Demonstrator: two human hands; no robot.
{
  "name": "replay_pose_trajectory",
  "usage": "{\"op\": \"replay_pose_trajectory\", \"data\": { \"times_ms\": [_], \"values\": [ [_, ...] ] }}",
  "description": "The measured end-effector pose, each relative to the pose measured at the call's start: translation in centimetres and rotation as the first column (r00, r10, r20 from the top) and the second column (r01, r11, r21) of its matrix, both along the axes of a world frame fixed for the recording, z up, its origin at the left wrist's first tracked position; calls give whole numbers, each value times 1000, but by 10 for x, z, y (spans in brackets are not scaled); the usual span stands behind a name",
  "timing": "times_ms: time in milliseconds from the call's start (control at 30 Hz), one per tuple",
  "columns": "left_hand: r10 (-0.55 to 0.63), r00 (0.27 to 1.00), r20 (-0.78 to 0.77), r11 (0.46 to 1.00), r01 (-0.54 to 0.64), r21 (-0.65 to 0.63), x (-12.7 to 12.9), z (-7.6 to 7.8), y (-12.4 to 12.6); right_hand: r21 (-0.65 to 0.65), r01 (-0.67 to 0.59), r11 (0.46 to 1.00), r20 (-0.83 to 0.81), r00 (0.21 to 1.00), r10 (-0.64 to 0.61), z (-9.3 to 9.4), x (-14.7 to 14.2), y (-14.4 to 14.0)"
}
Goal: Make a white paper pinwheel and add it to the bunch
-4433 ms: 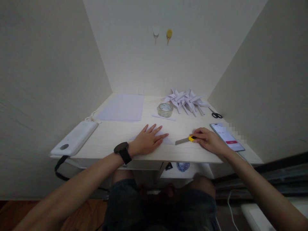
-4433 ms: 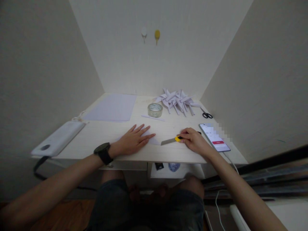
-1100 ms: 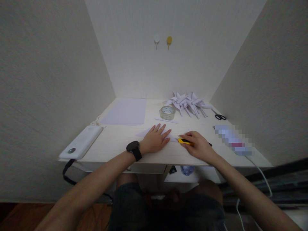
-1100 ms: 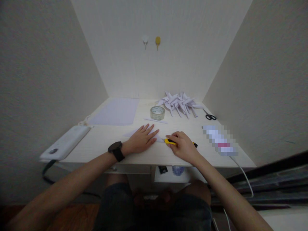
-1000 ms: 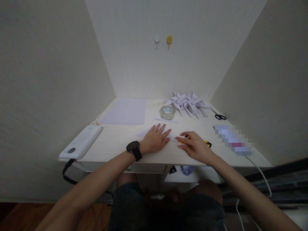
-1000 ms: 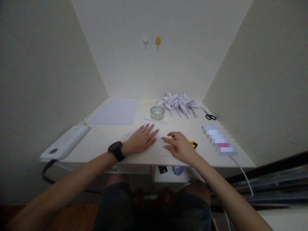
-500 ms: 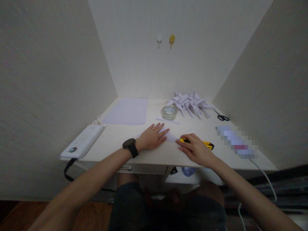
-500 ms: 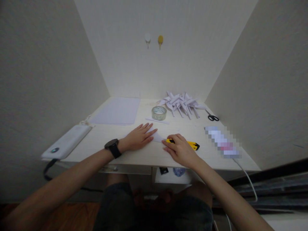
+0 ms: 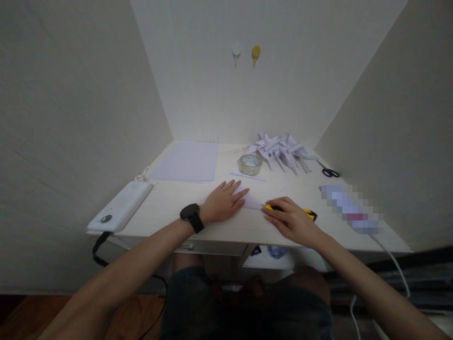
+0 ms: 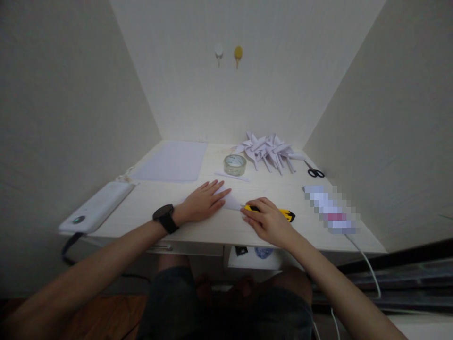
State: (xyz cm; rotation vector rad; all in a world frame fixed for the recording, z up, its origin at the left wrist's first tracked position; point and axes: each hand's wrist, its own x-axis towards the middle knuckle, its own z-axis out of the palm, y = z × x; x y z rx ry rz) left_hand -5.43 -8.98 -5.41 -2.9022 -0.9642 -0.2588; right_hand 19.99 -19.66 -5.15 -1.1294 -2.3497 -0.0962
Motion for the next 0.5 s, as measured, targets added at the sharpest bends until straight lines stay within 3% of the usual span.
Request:
{"op": "replay_pose_trajectory", "data": {
  "times_ms": [133,333,500],
  "values": [
    [-7,1000,6,1000,7,13,0,-1,0,-3,7,1000,-51,999,-7,-1,1,1],
    [-9,1000,1,1000,9,9,0,-1,1,6,182,983,-55,982,-181,-10,5,3],
    [-16,1000,-19,1000,15,-23,0,1,0,-11,162,987,-106,981,-162,-14,9,7]
  ]
}}
